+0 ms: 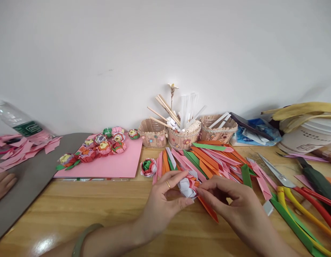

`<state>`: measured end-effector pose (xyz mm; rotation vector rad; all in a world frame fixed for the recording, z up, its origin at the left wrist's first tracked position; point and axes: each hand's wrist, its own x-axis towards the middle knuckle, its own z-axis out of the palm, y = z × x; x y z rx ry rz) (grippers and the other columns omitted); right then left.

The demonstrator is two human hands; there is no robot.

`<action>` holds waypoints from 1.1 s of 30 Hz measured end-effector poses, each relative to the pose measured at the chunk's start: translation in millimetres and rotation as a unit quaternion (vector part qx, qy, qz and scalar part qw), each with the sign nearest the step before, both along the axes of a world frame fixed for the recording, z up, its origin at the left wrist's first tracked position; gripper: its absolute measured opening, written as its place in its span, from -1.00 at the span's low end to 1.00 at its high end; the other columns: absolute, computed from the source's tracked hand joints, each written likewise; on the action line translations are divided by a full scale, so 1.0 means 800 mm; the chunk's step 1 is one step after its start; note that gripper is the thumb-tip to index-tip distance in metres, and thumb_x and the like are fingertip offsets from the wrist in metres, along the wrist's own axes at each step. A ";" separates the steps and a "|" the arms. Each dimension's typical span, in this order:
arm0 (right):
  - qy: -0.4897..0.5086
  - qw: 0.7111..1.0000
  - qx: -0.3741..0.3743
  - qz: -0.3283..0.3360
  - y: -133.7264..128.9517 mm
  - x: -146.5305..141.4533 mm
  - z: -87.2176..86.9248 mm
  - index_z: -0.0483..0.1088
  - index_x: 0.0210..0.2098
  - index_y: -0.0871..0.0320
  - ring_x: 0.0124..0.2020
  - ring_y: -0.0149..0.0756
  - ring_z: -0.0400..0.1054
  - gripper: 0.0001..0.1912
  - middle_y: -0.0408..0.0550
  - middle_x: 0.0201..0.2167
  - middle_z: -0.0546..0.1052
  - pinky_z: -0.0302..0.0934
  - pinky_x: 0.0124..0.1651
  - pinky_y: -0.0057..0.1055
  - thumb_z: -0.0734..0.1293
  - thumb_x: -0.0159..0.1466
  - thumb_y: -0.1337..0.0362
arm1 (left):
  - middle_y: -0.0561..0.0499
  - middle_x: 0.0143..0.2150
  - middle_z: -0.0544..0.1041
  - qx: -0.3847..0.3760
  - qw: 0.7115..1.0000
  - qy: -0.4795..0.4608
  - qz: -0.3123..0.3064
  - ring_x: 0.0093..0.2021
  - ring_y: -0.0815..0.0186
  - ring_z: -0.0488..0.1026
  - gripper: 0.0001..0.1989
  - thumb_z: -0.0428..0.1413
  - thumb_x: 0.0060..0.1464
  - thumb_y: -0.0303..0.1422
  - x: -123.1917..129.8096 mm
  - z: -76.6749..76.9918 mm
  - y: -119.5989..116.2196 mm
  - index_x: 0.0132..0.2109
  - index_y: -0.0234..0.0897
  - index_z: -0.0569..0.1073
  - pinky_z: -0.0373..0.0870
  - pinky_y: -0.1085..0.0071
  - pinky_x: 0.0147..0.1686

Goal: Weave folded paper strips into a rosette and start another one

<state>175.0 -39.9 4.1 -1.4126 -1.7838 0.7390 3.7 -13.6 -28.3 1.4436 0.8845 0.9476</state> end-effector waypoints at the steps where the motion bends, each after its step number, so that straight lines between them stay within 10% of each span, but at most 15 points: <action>1: -0.025 0.999 0.029 -0.002 -0.002 0.000 -0.003 0.41 -0.45 0.13 -0.60 -0.43 0.23 -0.81 -0.14 -0.60 0.44 0.10 -0.57 -0.51 0.22 0.23 0.24 | -0.05 0.03 0.36 0.001 1.000 0.006 0.001 -0.02 0.23 0.35 -0.51 0.21 -0.11 -0.31 0.000 0.000 0.000 0.04 -0.04 0.39 0.36 0.30 -0.03; 5: -0.080 0.992 0.092 0.009 -0.005 0.002 -0.008 0.41 -0.41 0.15 -0.60 -0.43 0.22 -0.82 -0.12 -0.58 0.41 0.11 -0.56 -0.50 0.20 0.24 0.27 | -0.06 0.03 0.35 0.018 1.000 0.024 -0.002 0.01 0.20 0.34 -0.52 0.21 -0.10 -0.30 -0.001 0.002 -0.001 0.04 -0.05 0.39 0.36 0.27 -0.02; 15: 0.102 0.980 -0.163 0.052 0.011 0.008 0.014 0.46 -0.39 0.16 -0.64 -0.46 0.15 -0.74 -0.18 -0.63 0.38 0.02 -0.61 -0.52 0.22 0.17 0.14 | -0.06 0.05 0.34 0.025 0.999 0.019 -0.009 0.03 0.19 0.31 -0.52 0.20 -0.10 -0.31 -0.002 0.002 0.000 0.04 -0.02 0.38 0.37 0.27 -0.04; 33: 0.107 0.961 -0.214 0.140 0.014 0.017 0.017 0.44 -0.49 0.19 -0.61 -0.48 0.10 -0.66 -0.19 -0.62 0.31 0.01 -0.57 -0.52 0.23 0.18 0.06 | -0.04 0.01 0.37 -0.003 1.000 -0.005 -0.023 -0.04 0.23 0.37 -0.52 0.22 -0.13 -0.32 -0.001 0.003 0.000 0.02 -0.06 0.41 0.38 0.32 -0.06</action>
